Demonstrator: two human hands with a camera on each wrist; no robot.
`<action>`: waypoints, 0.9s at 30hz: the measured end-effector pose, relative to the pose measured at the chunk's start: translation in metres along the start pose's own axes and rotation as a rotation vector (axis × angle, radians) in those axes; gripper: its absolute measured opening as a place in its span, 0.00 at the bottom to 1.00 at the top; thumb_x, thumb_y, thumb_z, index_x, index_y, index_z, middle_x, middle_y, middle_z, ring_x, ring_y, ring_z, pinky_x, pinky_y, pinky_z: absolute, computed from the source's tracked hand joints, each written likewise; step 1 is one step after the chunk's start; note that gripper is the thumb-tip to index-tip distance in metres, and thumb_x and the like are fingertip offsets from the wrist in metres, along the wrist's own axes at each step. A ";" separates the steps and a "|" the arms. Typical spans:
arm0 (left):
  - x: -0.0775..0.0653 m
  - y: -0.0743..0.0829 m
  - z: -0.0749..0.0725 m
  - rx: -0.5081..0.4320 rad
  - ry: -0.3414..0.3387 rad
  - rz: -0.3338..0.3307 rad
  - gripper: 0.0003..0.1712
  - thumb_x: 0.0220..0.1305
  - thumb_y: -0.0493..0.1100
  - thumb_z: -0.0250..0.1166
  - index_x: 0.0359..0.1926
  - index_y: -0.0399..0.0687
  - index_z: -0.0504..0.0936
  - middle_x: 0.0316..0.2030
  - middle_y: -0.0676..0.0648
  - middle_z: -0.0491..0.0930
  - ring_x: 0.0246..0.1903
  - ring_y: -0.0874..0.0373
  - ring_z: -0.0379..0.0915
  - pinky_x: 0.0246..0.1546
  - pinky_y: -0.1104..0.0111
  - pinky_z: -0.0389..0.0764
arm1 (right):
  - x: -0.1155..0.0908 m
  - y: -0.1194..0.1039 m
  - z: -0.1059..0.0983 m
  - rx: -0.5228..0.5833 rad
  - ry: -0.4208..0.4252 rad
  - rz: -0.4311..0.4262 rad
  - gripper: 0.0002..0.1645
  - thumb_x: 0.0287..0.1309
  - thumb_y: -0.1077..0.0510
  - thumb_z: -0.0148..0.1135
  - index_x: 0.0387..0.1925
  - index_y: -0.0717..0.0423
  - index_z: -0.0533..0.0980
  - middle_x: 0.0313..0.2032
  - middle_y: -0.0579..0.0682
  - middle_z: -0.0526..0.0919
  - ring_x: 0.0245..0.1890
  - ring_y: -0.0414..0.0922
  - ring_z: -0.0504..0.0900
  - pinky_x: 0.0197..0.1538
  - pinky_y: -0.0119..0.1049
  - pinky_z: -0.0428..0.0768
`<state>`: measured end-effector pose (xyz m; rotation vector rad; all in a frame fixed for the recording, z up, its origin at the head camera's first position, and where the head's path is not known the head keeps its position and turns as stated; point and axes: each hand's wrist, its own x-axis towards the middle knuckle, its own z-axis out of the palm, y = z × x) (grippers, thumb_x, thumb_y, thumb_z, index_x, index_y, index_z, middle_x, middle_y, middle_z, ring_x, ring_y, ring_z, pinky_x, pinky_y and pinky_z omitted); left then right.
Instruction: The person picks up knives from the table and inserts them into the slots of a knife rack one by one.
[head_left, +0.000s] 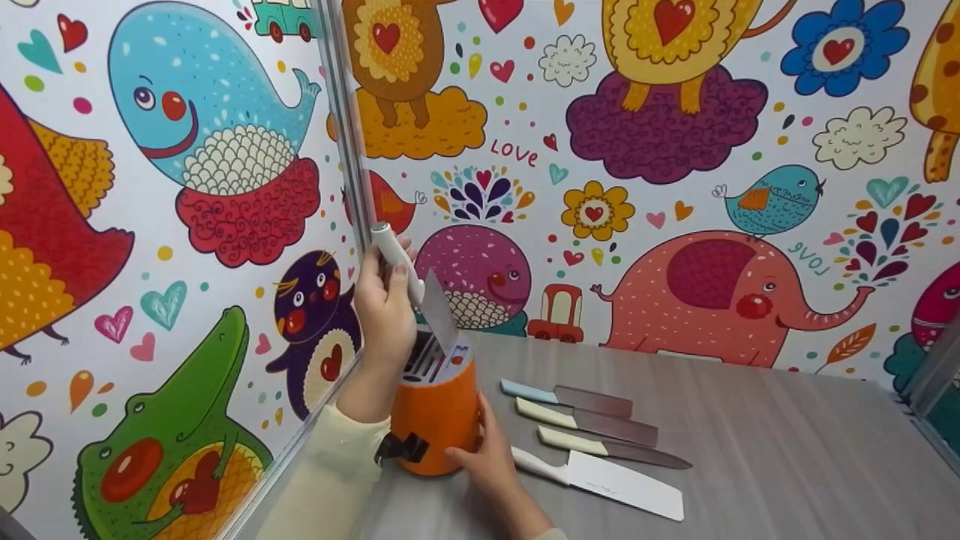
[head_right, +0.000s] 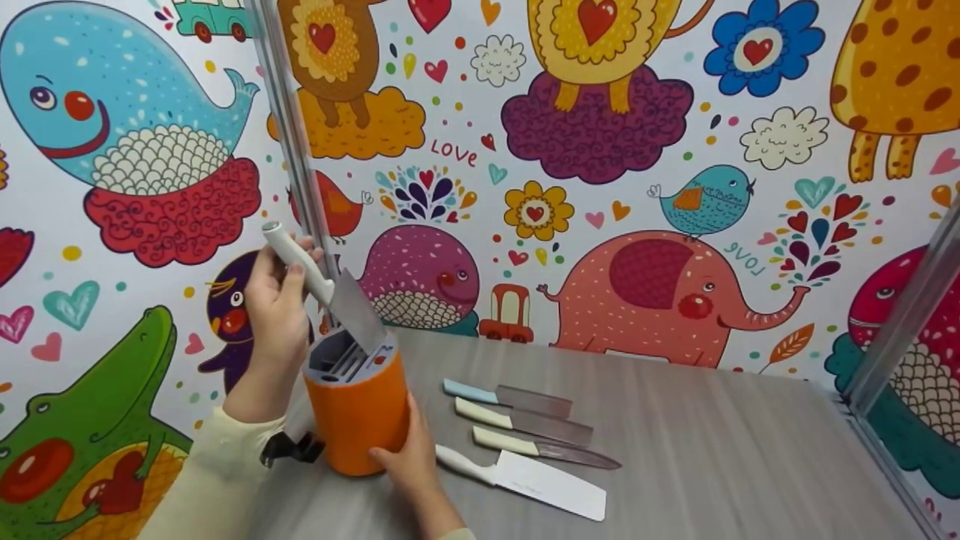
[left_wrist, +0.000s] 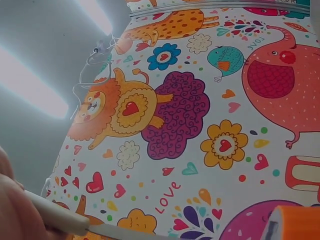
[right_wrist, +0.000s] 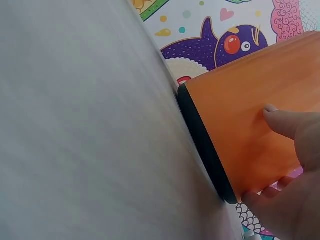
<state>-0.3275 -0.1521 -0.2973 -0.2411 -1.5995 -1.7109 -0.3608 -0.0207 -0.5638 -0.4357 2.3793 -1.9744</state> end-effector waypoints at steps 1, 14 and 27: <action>-0.001 -0.002 0.000 0.014 0.001 -0.006 0.24 0.75 0.34 0.50 0.70 0.45 0.65 0.63 0.45 0.76 0.64 0.53 0.73 0.70 0.56 0.67 | 0.000 0.000 0.000 0.002 -0.002 0.001 0.64 0.47 0.58 0.77 0.78 0.42 0.47 0.76 0.51 0.57 0.74 0.55 0.60 0.74 0.58 0.60; -0.009 -0.038 0.006 0.083 -0.088 -0.024 0.23 0.75 0.35 0.51 0.69 0.46 0.67 0.62 0.48 0.77 0.62 0.55 0.75 0.70 0.57 0.68 | -0.001 0.002 0.000 -0.021 0.011 -0.006 0.61 0.50 0.59 0.76 0.77 0.39 0.49 0.75 0.51 0.59 0.74 0.56 0.61 0.73 0.59 0.61; -0.016 -0.081 0.006 0.187 -0.170 -0.124 0.25 0.74 0.36 0.53 0.70 0.44 0.67 0.62 0.43 0.78 0.62 0.48 0.75 0.68 0.52 0.70 | 0.001 0.004 0.002 -0.025 0.030 -0.036 0.61 0.47 0.60 0.76 0.77 0.43 0.51 0.74 0.53 0.62 0.73 0.56 0.63 0.72 0.59 0.62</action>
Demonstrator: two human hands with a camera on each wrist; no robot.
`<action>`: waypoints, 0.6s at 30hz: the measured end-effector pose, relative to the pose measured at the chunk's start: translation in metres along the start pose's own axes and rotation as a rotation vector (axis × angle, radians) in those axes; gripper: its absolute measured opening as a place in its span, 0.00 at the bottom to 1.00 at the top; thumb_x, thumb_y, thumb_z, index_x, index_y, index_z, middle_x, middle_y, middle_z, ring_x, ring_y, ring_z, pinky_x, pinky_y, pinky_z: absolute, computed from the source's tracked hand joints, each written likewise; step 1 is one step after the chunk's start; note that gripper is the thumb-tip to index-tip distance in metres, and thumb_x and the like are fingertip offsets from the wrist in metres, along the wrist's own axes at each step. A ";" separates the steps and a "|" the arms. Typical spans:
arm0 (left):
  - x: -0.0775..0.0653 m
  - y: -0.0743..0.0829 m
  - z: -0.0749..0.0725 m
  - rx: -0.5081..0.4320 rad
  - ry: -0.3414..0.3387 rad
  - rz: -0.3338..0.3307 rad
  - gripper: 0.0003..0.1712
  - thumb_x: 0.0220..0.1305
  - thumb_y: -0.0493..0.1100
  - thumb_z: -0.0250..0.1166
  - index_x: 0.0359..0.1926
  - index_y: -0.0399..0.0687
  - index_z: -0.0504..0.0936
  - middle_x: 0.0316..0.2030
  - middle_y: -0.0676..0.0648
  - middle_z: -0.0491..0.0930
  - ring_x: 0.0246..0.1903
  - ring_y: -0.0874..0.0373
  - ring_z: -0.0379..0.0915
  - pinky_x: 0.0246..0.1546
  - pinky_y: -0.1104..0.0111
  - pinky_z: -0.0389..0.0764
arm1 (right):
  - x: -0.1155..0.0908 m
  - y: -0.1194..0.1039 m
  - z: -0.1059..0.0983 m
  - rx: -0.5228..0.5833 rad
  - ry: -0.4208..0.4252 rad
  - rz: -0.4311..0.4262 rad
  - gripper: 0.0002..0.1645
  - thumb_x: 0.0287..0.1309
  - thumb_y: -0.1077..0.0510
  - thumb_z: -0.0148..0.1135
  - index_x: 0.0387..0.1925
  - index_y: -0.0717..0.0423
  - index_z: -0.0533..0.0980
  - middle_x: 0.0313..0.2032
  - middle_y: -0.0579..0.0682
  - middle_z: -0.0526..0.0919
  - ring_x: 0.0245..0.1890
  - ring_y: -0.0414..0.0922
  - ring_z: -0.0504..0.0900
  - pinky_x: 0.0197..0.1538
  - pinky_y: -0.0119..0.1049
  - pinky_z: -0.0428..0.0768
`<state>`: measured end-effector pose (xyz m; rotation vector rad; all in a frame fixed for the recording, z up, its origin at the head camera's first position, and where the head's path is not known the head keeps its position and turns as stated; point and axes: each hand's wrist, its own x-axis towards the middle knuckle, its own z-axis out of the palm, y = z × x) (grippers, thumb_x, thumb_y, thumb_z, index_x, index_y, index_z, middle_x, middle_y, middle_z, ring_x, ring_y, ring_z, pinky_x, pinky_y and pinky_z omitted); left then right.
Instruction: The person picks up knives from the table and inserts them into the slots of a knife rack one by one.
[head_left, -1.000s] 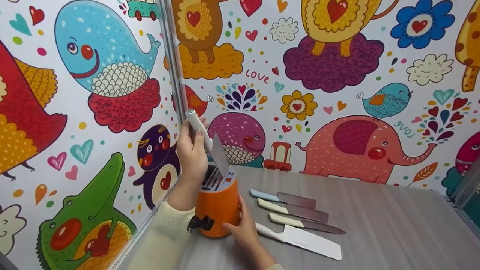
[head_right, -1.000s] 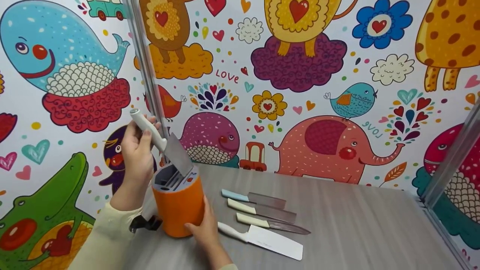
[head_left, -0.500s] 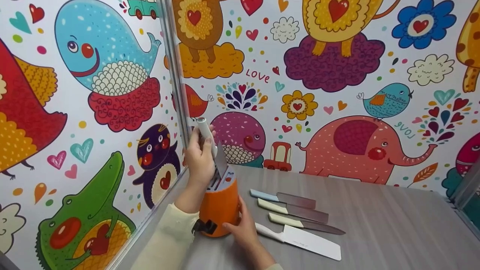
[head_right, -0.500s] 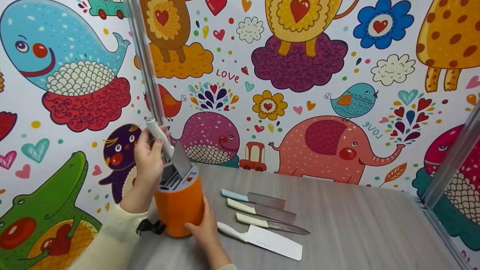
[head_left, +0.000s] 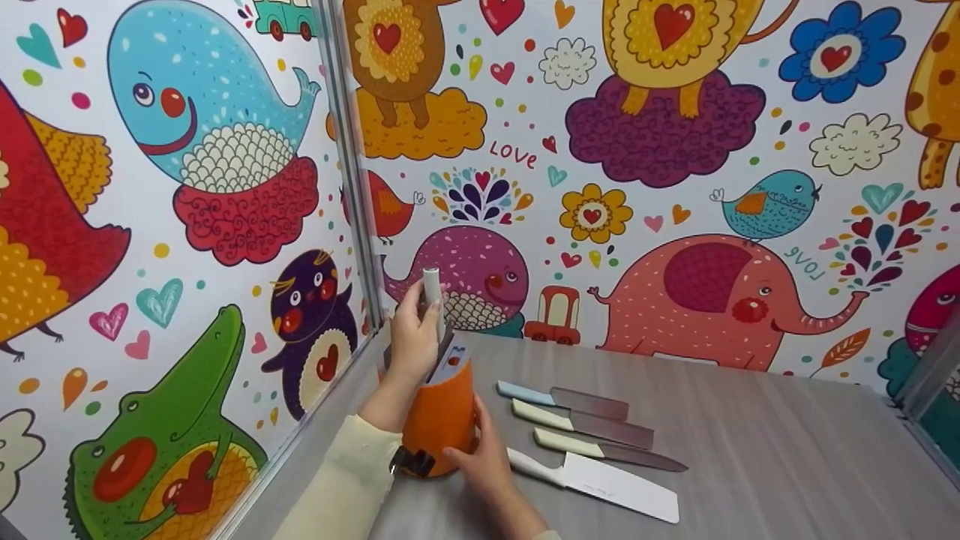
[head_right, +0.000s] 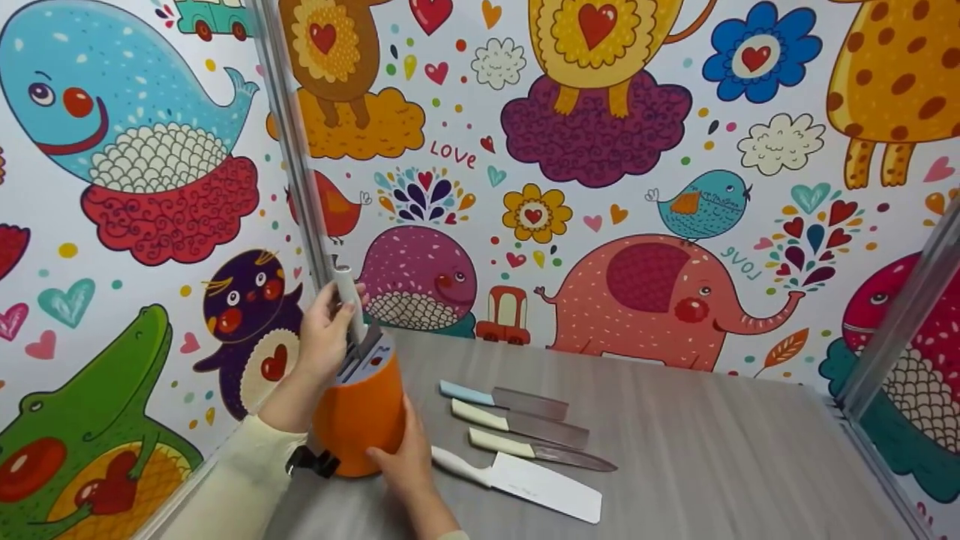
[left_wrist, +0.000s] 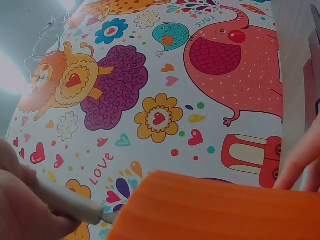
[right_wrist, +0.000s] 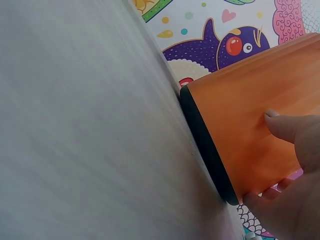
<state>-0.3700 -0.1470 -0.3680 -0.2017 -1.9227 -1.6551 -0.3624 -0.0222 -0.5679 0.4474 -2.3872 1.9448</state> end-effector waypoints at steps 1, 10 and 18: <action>0.000 -0.002 0.001 0.000 -0.006 -0.007 0.25 0.74 0.36 0.53 0.70 0.44 0.66 0.62 0.42 0.78 0.62 0.47 0.75 0.67 0.52 0.70 | 0.000 0.000 0.000 0.001 0.000 -0.006 0.61 0.47 0.60 0.76 0.77 0.44 0.51 0.74 0.54 0.62 0.73 0.55 0.63 0.72 0.58 0.63; 0.001 -0.019 0.002 0.004 -0.038 -0.085 0.24 0.74 0.35 0.52 0.69 0.44 0.67 0.61 0.42 0.78 0.62 0.46 0.74 0.68 0.52 0.70 | 0.001 0.002 0.001 -0.014 0.003 -0.067 0.61 0.48 0.60 0.77 0.77 0.50 0.51 0.73 0.56 0.62 0.71 0.56 0.65 0.69 0.57 0.68; 0.004 -0.023 0.005 0.004 -0.073 -0.121 0.23 0.74 0.36 0.52 0.68 0.44 0.68 0.61 0.42 0.78 0.60 0.47 0.76 0.68 0.52 0.70 | 0.000 0.001 0.001 -0.024 0.015 -0.040 0.61 0.48 0.61 0.76 0.77 0.45 0.51 0.73 0.54 0.63 0.71 0.55 0.66 0.69 0.54 0.69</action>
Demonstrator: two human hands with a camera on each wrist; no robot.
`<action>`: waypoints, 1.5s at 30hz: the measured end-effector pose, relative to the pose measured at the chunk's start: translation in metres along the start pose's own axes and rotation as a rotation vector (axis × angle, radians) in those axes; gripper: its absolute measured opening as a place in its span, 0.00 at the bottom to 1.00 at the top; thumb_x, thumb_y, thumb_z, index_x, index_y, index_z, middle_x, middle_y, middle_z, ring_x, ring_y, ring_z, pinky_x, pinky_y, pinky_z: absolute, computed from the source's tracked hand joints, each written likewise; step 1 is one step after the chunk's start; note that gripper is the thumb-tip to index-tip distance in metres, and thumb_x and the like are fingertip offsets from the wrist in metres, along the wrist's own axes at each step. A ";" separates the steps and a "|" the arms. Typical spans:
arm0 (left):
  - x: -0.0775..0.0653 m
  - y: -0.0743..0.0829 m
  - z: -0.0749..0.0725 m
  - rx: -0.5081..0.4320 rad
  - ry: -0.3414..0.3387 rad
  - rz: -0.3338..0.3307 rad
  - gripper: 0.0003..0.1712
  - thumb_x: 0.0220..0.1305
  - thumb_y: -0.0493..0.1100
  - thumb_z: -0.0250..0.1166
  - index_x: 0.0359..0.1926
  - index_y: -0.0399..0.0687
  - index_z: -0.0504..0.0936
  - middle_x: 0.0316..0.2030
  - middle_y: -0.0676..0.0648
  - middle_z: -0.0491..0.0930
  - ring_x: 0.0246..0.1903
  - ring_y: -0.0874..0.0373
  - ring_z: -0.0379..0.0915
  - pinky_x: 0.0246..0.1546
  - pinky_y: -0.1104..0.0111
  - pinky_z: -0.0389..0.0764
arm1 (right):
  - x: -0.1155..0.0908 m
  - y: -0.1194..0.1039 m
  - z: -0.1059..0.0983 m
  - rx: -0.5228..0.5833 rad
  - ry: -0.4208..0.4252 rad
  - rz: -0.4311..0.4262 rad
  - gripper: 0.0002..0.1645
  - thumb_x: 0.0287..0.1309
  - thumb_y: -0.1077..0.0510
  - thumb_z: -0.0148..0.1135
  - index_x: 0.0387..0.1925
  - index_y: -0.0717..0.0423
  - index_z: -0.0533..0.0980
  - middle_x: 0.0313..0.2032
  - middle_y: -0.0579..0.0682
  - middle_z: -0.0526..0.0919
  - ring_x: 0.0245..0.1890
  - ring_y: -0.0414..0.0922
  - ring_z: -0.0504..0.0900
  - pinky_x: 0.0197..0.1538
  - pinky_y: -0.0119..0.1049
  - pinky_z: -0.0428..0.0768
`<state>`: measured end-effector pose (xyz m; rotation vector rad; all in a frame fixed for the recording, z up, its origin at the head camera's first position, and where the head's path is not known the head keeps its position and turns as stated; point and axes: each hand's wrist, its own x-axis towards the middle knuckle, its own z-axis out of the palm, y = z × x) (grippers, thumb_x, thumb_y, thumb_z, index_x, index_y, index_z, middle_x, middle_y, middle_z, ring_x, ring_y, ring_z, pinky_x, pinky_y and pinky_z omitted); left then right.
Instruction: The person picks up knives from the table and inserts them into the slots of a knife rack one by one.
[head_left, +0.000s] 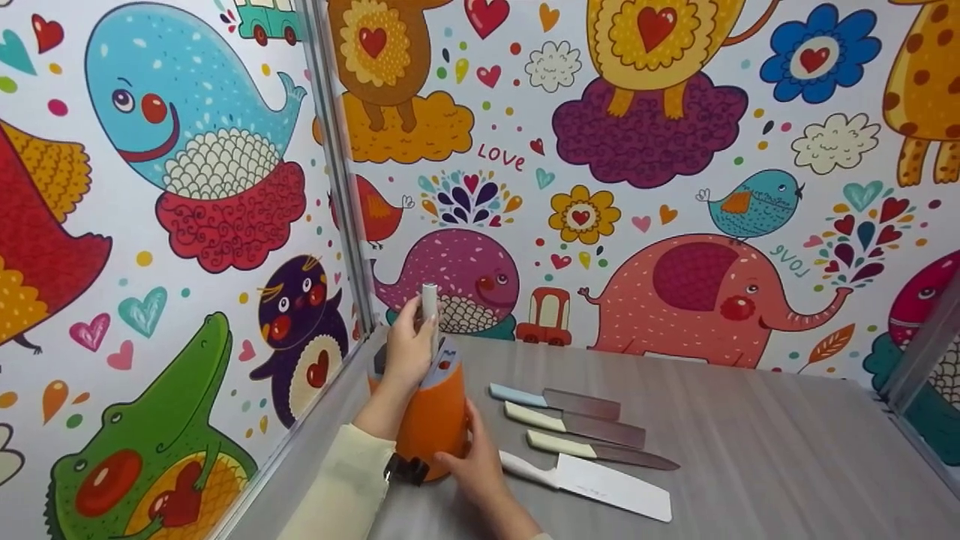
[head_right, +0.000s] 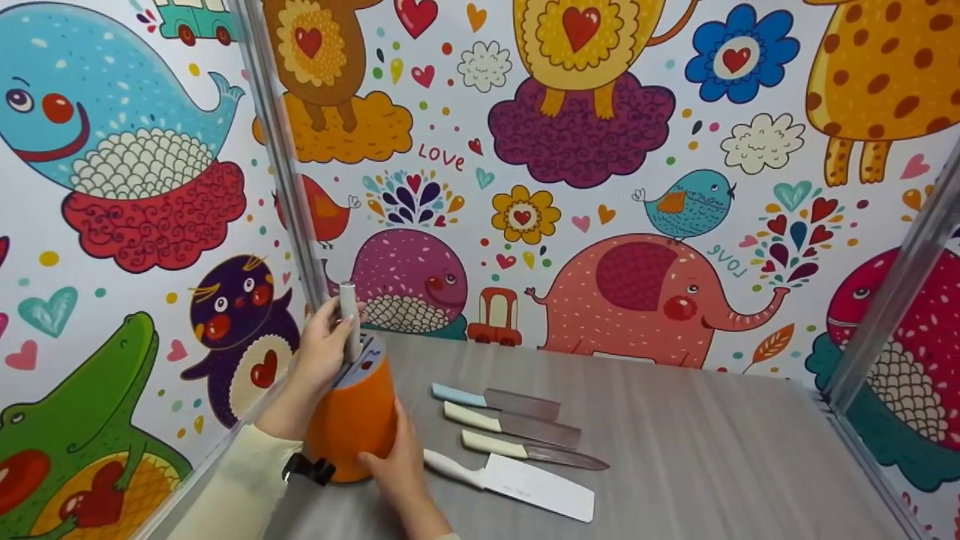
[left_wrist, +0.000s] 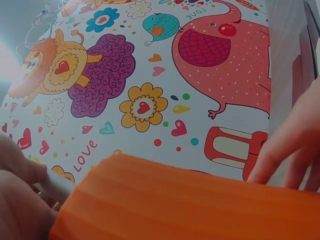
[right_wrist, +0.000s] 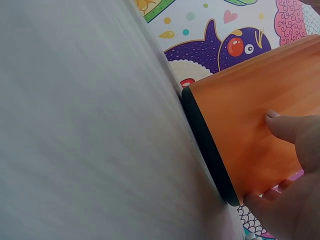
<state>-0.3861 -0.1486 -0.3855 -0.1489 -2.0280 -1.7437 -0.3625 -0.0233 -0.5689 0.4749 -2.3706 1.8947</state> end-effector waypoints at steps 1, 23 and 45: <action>0.001 0.000 0.000 -0.004 -0.002 -0.007 0.23 0.74 0.36 0.52 0.68 0.44 0.68 0.61 0.42 0.78 0.61 0.47 0.76 0.68 0.52 0.70 | 0.000 0.000 0.000 0.002 0.001 0.004 0.61 0.48 0.61 0.76 0.77 0.45 0.51 0.73 0.55 0.63 0.71 0.55 0.65 0.69 0.54 0.69; -0.046 -0.081 -0.034 0.101 0.419 0.176 0.27 0.72 0.48 0.54 0.68 0.43 0.68 0.68 0.39 0.69 0.68 0.45 0.63 0.72 0.47 0.58 | 0.003 -0.005 -0.002 0.014 0.000 0.076 0.60 0.48 0.60 0.76 0.77 0.43 0.51 0.74 0.51 0.62 0.72 0.55 0.64 0.72 0.57 0.63; -0.049 -0.123 -0.042 -0.021 0.303 0.181 0.35 0.64 0.40 0.52 0.73 0.45 0.62 0.70 0.40 0.67 0.63 0.48 0.66 0.61 0.86 0.61 | -0.018 0.013 -0.037 0.054 -0.231 -0.124 0.65 0.47 0.57 0.77 0.78 0.42 0.46 0.76 0.53 0.56 0.74 0.56 0.60 0.70 0.55 0.67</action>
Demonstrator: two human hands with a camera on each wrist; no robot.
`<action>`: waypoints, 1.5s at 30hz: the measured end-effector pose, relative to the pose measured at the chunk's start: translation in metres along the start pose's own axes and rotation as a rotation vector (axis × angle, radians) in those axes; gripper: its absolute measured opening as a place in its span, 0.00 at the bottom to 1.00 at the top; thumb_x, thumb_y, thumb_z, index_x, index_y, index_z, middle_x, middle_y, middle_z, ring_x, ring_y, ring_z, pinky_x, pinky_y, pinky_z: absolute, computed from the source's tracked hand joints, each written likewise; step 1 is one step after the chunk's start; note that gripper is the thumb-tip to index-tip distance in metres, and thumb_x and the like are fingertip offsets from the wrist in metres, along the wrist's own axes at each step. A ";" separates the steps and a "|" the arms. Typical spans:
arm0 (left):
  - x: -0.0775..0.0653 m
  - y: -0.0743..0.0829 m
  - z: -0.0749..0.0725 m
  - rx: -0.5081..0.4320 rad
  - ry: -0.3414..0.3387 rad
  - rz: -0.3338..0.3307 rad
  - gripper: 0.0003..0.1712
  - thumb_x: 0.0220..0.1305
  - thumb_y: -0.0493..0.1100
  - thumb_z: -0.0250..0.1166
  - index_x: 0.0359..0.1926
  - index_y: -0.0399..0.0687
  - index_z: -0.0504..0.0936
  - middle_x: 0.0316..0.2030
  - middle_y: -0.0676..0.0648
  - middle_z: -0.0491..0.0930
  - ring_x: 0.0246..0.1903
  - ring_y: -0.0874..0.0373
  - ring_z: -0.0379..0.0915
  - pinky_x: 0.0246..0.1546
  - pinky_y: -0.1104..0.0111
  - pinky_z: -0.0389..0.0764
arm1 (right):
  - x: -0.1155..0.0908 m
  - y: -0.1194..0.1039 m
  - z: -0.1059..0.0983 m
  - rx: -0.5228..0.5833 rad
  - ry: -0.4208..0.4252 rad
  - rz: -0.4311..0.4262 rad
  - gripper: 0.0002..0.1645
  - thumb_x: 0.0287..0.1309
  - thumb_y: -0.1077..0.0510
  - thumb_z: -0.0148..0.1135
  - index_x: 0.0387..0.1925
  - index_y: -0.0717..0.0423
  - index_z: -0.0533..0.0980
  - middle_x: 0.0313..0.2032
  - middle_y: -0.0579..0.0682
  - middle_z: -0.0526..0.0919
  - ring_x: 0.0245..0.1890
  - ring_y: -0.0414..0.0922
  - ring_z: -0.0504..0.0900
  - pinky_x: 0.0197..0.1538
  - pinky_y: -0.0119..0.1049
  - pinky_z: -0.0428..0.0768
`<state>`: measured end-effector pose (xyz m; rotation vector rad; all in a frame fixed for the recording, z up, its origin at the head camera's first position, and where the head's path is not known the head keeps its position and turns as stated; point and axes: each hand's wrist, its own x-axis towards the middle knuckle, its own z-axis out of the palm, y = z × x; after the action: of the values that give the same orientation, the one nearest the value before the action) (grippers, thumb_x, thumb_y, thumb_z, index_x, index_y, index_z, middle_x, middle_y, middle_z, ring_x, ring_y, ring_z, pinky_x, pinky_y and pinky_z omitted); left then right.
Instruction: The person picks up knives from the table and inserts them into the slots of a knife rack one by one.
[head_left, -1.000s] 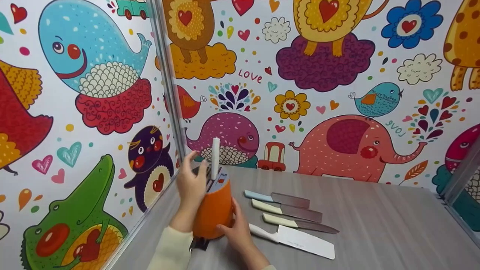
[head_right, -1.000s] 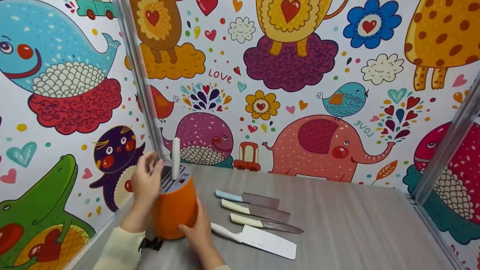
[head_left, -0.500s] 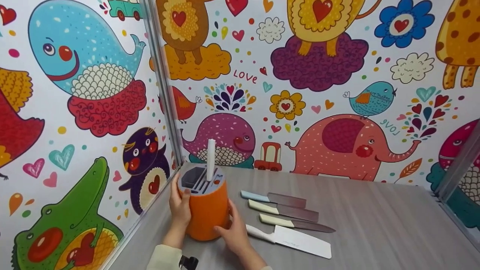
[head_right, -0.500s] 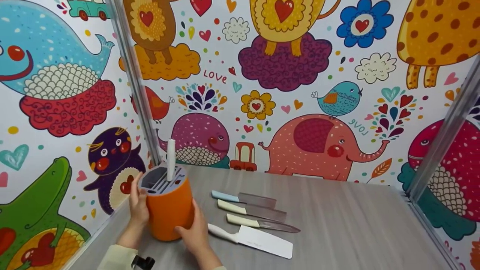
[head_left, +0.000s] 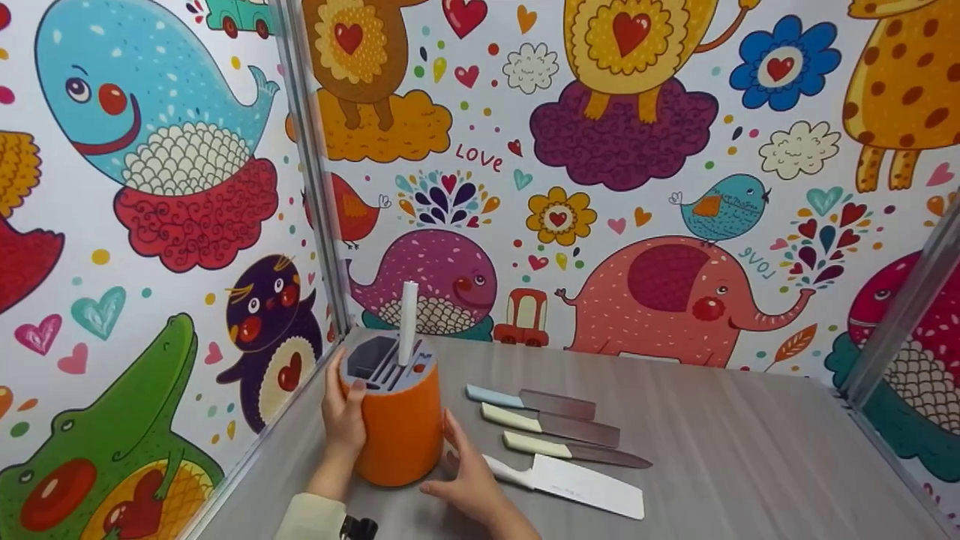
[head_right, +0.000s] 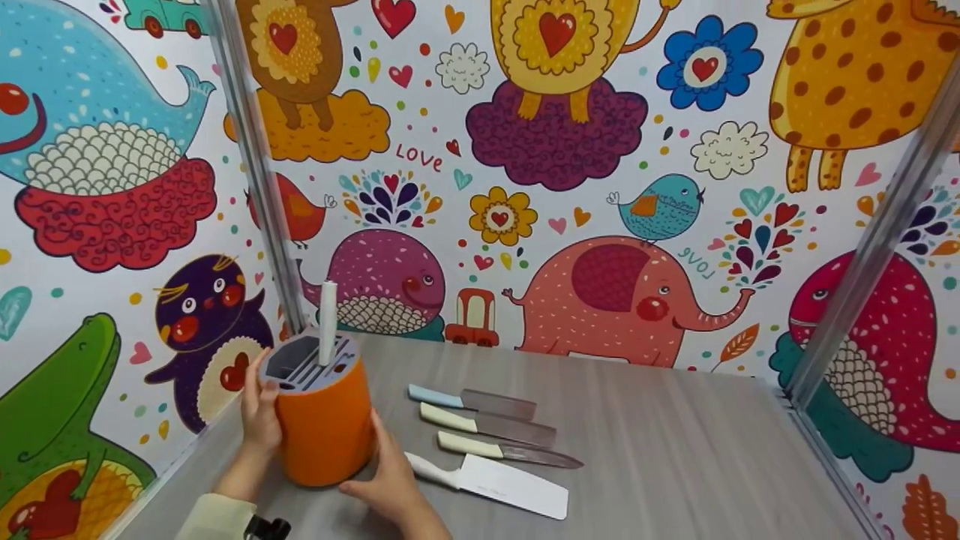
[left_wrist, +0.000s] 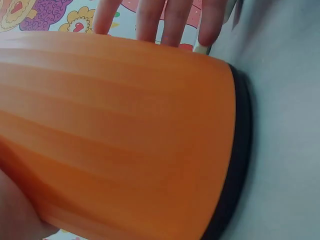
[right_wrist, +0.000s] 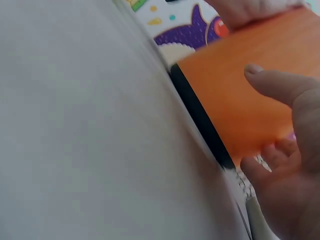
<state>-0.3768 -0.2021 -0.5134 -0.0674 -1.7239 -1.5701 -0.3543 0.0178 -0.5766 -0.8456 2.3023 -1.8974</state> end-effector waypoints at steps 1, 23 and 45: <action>0.001 0.000 0.000 -0.004 -0.002 -0.005 0.35 0.64 0.40 0.52 0.73 0.45 0.62 0.70 0.40 0.67 0.63 0.47 0.66 0.60 0.86 0.61 | 0.000 0.000 -0.004 0.009 0.011 -0.019 0.62 0.48 0.58 0.77 0.78 0.43 0.49 0.75 0.54 0.60 0.73 0.56 0.62 0.70 0.56 0.68; 0.002 0.002 -0.006 0.001 0.002 -0.045 0.34 0.66 0.43 0.51 0.73 0.48 0.62 0.69 0.44 0.69 0.56 0.69 0.68 0.58 0.88 0.65 | -0.017 -0.005 -0.096 -0.675 -0.056 0.079 0.30 0.31 0.66 0.78 0.45 0.60 0.82 0.39 0.54 0.87 0.40 0.46 0.85 0.43 0.40 0.83; -0.001 0.006 0.001 0.017 0.010 -0.078 0.33 0.67 0.44 0.50 0.73 0.50 0.63 0.71 0.45 0.66 0.59 0.67 0.65 0.59 0.86 0.62 | -0.020 -0.005 -0.091 -0.760 -0.024 0.101 0.19 0.32 0.75 0.69 0.31 0.55 0.86 0.26 0.42 0.85 0.26 0.33 0.76 0.32 0.32 0.79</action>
<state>-0.3728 -0.1994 -0.5088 0.0161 -1.7509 -1.6088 -0.3682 0.1071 -0.5550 -0.7464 3.0001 -0.9298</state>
